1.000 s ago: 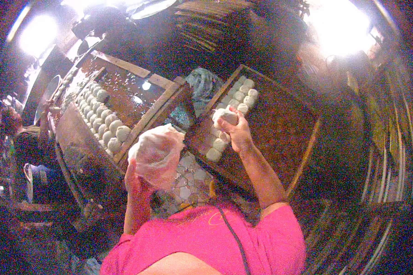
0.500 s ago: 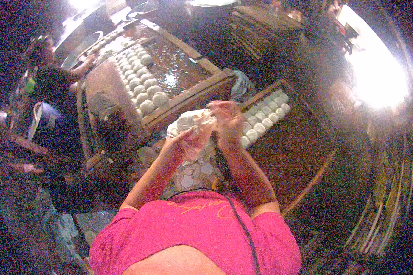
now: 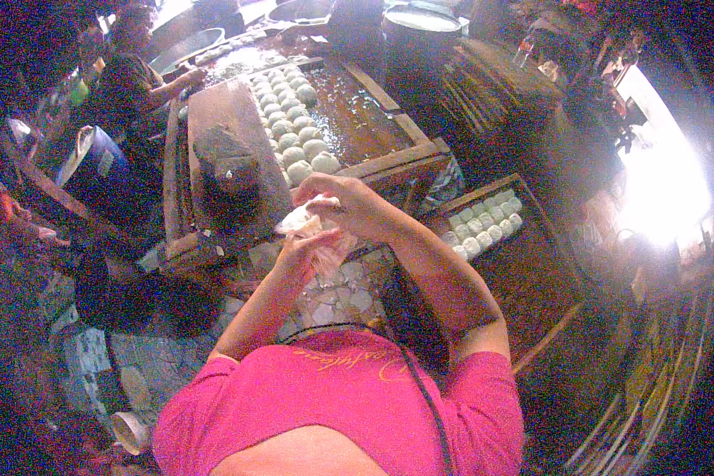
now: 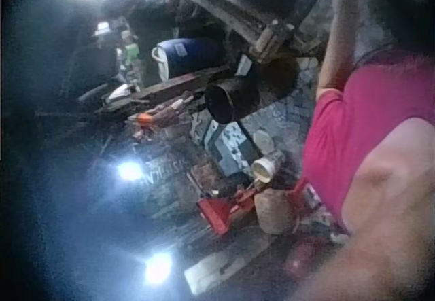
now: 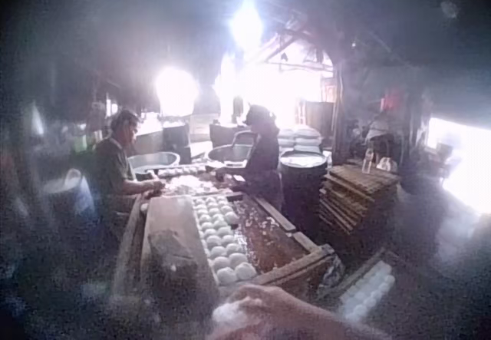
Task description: The person wraps individual dough balls in white paper by hand, then places the wrapped items into a wooden tray one by one.
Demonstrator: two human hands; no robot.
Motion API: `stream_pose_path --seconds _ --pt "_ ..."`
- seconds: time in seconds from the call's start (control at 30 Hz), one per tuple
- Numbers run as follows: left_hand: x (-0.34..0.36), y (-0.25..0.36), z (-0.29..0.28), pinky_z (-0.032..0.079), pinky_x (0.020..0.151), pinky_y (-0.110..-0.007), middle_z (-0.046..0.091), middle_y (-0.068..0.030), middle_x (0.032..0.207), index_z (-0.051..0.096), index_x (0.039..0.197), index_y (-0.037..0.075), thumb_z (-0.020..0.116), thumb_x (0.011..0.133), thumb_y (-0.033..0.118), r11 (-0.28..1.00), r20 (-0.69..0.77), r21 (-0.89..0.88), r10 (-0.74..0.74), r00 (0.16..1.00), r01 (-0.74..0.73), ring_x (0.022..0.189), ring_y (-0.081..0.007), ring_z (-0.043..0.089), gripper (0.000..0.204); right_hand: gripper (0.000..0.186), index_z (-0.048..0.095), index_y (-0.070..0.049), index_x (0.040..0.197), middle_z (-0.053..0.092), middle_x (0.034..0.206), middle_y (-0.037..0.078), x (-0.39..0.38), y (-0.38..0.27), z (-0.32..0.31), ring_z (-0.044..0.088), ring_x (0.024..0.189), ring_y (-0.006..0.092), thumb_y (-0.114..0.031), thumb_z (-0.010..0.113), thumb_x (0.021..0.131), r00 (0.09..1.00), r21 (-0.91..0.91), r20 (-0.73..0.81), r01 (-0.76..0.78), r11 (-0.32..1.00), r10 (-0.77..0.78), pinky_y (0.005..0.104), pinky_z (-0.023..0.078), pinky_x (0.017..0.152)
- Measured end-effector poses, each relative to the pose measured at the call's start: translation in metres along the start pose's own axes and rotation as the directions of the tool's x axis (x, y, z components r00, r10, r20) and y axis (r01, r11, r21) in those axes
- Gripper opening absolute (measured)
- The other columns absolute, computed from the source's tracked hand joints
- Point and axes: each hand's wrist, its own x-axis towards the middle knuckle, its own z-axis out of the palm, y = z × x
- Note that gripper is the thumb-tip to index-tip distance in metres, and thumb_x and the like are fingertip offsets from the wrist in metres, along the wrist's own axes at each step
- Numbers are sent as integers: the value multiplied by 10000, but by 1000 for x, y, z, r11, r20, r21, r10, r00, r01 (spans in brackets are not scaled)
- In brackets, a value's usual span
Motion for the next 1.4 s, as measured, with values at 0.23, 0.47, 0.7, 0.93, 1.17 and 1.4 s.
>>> stream_pose_path --seconds 0.23,0.47,0.7,0.93,1.17,1.4 --pt "1 11 -5 465 906 -397 521 -117 1184 395 1265 57 458 882 517 932 -35 -313 -203 979 182 1059 -250 546 601 69 611 -26 795 620 818 81 4 44 -9 595 798 202 -58 664 766 993 8 -22 -118 993 118 313 470 724" --pt "-1 35 -11 452 931 -410 514 -153 1225 384 1271 -5 432 866 566 975 -12 -221 -28 1000 24 1105 -267 536 702 119 568 -63 846 621 843 76 -69 25 29 608 777 245 -54 652 764 873 -233 215 482 845 -438 342 497 689" --pt "4 36 7 467 901 -442 499 -174 1248 347 1310 20 433 865 566 930 149 -353 -57 987 107 1082 -316 547 710 198 626 -91 898 629 967 65 -45 2 14 597 861 249 -124 693 714 903 -643 -279 77 762 -326 359 483 786" --pt "3 35 11 496 877 -428 533 -171 1193 418 1236 -22 526 905 290 938 119 -290 -160 980 188 1054 -284 569 467 172 614 -106 807 642 847 22 -48 10 -15 590 935 220 -109 725 675 892 -634 -112 274 723 -437 389 425 867" --pt "1 36 12 492 889 -404 532 -164 1197 415 1240 -23 563 880 210 967 77 -198 -150 986 162 1046 -280 574 454 160 600 -45 949 611 883 98 -39 -16 -27 598 860 248 -12 610 792 972 -370 -83 174 913 -218 358 456 804" --pt "3 25 2 444 922 -489 486 -194 1252 319 1327 13 506 895 376 967 98 -184 -160 982 176 1101 -336 531 595 255 579 -56 1014 596 903 74 -12 -29 -21 585 775 186 65 548 792 904 -162 -427 -42 986 -32 331 484 639"
